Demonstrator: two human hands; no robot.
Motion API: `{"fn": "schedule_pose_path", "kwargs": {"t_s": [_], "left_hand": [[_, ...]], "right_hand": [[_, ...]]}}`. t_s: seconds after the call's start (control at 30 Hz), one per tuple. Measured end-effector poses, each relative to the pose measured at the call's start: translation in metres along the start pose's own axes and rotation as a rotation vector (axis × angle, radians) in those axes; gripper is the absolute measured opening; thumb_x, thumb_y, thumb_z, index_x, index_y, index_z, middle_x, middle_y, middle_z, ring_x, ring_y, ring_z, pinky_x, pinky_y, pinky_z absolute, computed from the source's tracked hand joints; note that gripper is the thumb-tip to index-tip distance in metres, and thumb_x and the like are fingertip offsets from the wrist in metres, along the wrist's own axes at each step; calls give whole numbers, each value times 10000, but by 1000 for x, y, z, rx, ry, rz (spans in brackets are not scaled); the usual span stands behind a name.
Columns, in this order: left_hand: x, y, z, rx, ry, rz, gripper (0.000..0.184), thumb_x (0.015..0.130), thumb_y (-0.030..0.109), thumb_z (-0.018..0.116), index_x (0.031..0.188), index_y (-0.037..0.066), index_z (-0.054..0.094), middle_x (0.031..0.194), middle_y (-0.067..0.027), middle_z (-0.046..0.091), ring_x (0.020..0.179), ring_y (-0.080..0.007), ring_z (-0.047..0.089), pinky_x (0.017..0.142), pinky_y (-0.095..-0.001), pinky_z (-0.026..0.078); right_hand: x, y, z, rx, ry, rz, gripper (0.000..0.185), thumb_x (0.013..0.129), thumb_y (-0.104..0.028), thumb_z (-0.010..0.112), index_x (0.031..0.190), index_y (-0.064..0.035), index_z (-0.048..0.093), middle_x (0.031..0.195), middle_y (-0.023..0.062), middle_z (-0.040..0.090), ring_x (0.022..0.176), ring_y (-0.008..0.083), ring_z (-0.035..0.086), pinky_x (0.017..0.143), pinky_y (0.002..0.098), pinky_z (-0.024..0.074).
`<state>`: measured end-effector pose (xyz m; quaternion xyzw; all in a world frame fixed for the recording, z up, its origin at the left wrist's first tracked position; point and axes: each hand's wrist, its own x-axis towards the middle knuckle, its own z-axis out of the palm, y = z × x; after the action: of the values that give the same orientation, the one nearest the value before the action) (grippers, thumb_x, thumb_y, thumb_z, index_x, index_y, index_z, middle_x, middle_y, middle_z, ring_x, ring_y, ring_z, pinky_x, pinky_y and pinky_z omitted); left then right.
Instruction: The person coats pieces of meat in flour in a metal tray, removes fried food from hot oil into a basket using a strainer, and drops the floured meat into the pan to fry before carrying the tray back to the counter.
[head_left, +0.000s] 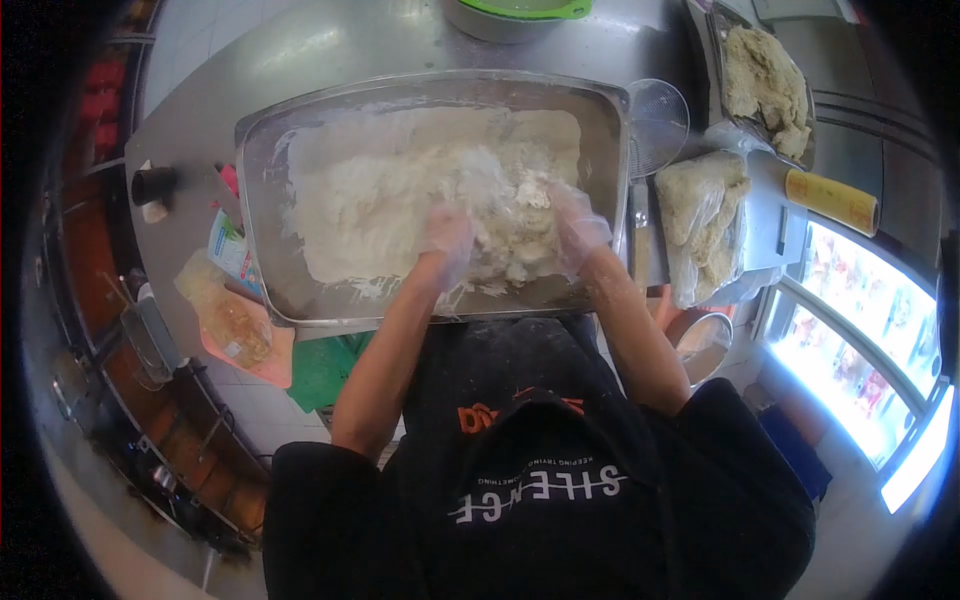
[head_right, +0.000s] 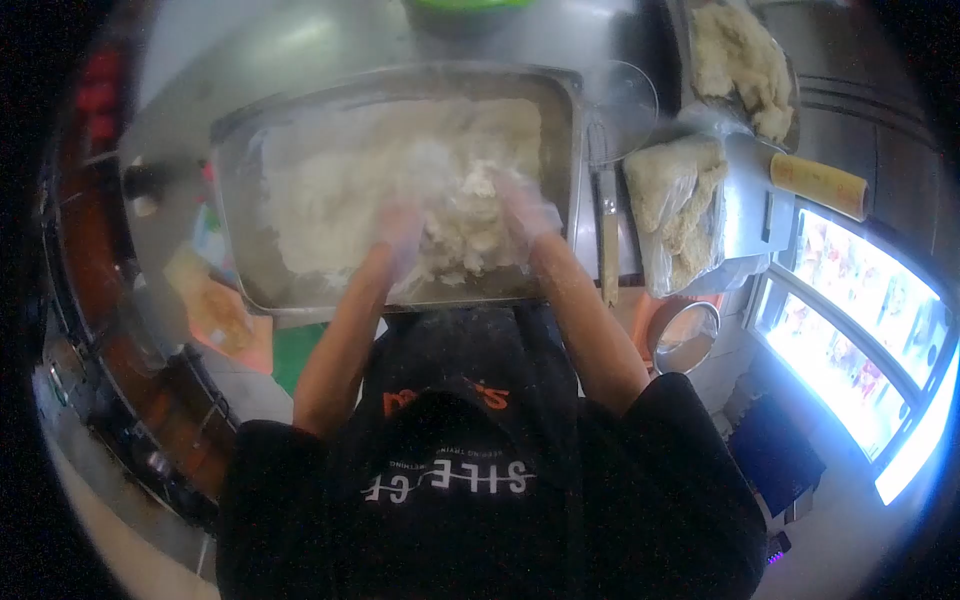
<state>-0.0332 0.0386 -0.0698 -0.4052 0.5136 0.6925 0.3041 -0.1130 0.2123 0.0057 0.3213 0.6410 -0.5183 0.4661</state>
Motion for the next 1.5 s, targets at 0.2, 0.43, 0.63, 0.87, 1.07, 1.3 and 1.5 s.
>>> {"fn": "schedule_pose_path", "kwargs": {"t_s": [0.2,0.43,0.63,0.87,1.07,1.3,1.5], "left_hand": [[-32,-2,20,-359,-21,-142,424,1025,308,345,1285,26,526,1223,-152,597,1081,-271,585,936,-416,474],[10,-49,45,-309,-266,444,429,1036,292,363,1324,12,514,1271,-163,556,1147,-220,508,1044,-379,388],[100,-51,69,874,436,456,470,863,176,534,1244,-94,486,894,-275,646,901,-396,645,838,-506,495],[18,-42,16,757,-9,519,356,961,297,477,1078,-12,610,1110,-247,580,1036,-340,553,916,-492,437],[68,-2,35,625,382,215,682,982,516,333,1373,-27,465,1394,-254,486,1283,-372,480,1054,-472,379],[77,-31,-18,887,183,234,627,984,509,344,1344,24,512,1338,-235,552,1242,-369,521,1027,-459,395],[39,-52,26,-105,163,166,756,948,613,405,1369,-9,487,1351,-204,541,1233,-325,503,1064,-440,341]], "right_hand": [[52,85,7,-590,123,-488,608,986,-374,422,1495,-72,283,1419,165,442,1260,290,488,1020,397,433],[79,116,-7,195,-154,-94,596,1011,-517,385,1413,-80,432,1291,119,550,1129,260,565,922,394,495],[94,114,-51,-391,-78,-705,474,969,-210,507,1389,-2,430,1296,136,545,1105,227,574,879,321,511],[32,32,-58,-836,-169,-507,483,898,-222,621,1341,-48,538,1327,117,531,1165,229,524,928,362,452],[116,14,14,-868,313,-676,699,865,-482,593,1375,-21,468,1287,259,562,1194,399,535,1023,433,406],[69,0,-3,-968,-77,-588,568,901,-350,573,1376,-60,458,1363,231,490,1302,351,439,1077,401,370],[82,56,34,-440,244,-534,603,849,-297,688,1343,-19,482,1258,177,569,1182,283,539,1026,367,417]]}}
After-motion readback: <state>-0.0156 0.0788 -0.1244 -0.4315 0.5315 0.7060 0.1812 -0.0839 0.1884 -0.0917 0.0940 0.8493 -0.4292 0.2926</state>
